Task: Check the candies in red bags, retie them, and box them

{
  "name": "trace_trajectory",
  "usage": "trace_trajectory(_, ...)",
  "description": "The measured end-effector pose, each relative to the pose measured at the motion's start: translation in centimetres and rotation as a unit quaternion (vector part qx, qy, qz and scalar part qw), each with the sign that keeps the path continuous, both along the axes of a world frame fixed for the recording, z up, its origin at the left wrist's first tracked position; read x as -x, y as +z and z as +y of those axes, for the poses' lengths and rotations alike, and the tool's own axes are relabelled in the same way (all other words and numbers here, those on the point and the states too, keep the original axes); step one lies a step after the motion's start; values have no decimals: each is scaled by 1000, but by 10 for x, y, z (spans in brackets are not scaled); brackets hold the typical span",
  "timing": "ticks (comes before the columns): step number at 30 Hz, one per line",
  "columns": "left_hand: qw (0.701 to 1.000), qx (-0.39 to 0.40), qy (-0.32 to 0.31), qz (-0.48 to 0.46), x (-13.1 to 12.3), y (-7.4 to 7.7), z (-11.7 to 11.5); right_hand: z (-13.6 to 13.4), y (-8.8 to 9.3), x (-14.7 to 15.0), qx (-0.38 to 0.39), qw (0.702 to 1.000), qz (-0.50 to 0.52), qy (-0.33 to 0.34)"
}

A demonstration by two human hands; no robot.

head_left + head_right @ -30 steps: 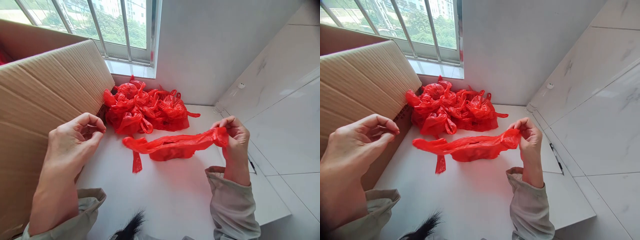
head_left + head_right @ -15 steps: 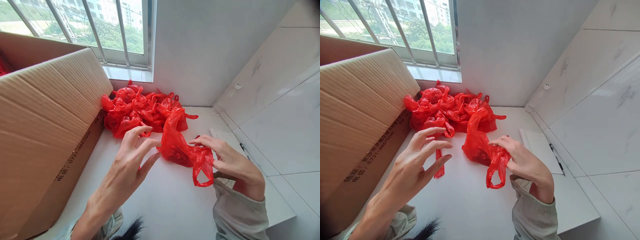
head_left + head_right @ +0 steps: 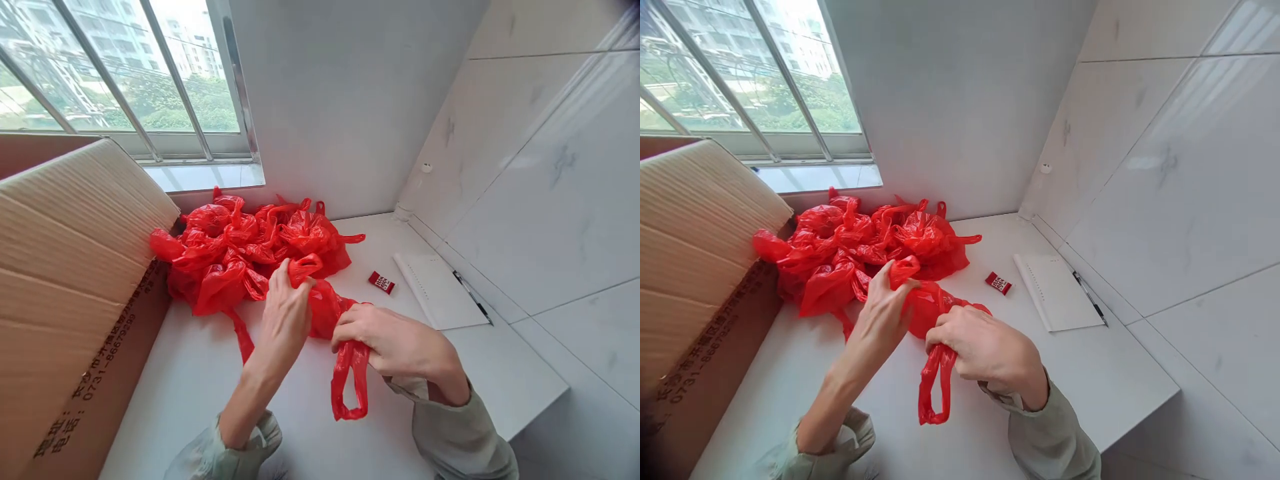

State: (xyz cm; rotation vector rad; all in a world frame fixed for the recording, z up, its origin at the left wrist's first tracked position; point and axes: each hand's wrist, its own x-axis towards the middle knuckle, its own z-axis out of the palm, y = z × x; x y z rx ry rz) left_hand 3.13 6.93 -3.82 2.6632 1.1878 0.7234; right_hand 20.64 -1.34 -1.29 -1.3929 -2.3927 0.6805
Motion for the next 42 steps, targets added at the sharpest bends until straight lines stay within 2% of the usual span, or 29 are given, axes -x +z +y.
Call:
trace_trajectory(3, 998, 26, 20, 48, 31, 0, 4, 3, -3, -8, 5, 999, 25, -33)
trace_trajectory(7, 998, 3, 29, 55, 63, 10, 3, 8, -8, -21, 7, 995, 65, -80)
trace_trajectory(12, 998, 11, 49, 45, 82, 25, -8, -1, -2, -47, -35, 982, 66, -173)
trace_trajectory(16, 997, 73, 31, 14, 93, 31, -20, -12, 1, -70, -80, 965, 48, -244)
trace_trajectory(18, 995, 87, 32, 18, 96, 31, -29, -17, 3, -77, -102, 961, 30, -255)
trace_trajectory(21, 995, 93, 27, 27, 95, 29, -43, -26, 12, -71, -191, 952, 18, -238)
trace_trajectory(23, 994, 109, 14, 18, 91, 27, -52, -32, 22, -51, -282, 921, 43, -265)
trace_trajectory(25, 992, 127, 2, 12, 85, 26, -58, -35, 31, -20, -335, 895, 104, -276)
trace_trajectory(26, 990, 141, 0, 13, 83, 25, -60, -34, 32, -3, -328, 901, 146, -245)
trace_trajectory(28, 984, 176, 2, 22, 81, 25, -65, -26, 29, 26, -275, 935, 183, -128)
trace_trajectory(30, 976, 212, 21, 32, 82, 27, -67, -12, 18, 41, -179, 977, 97, -61)
trace_trajectory(32, 971, 230, 53, 50, 85, 30, -68, 1, 5, 39, -79, 992, -53, -83)
trace_trajectory(34, 967, 227, 91, 68, 91, 33, -65, 9, -6, 25, -26, 972, -171, -157)
trace_trajectory(37, 974, 188, 115, 45, 101, 36, -57, 10, -13, 2, -43, 941, -233, -241)
trace_trajectory(42, 994, 84, 62, 29, 128, 32, -54, 6, -14, -7, -114, 940, -226, -231)
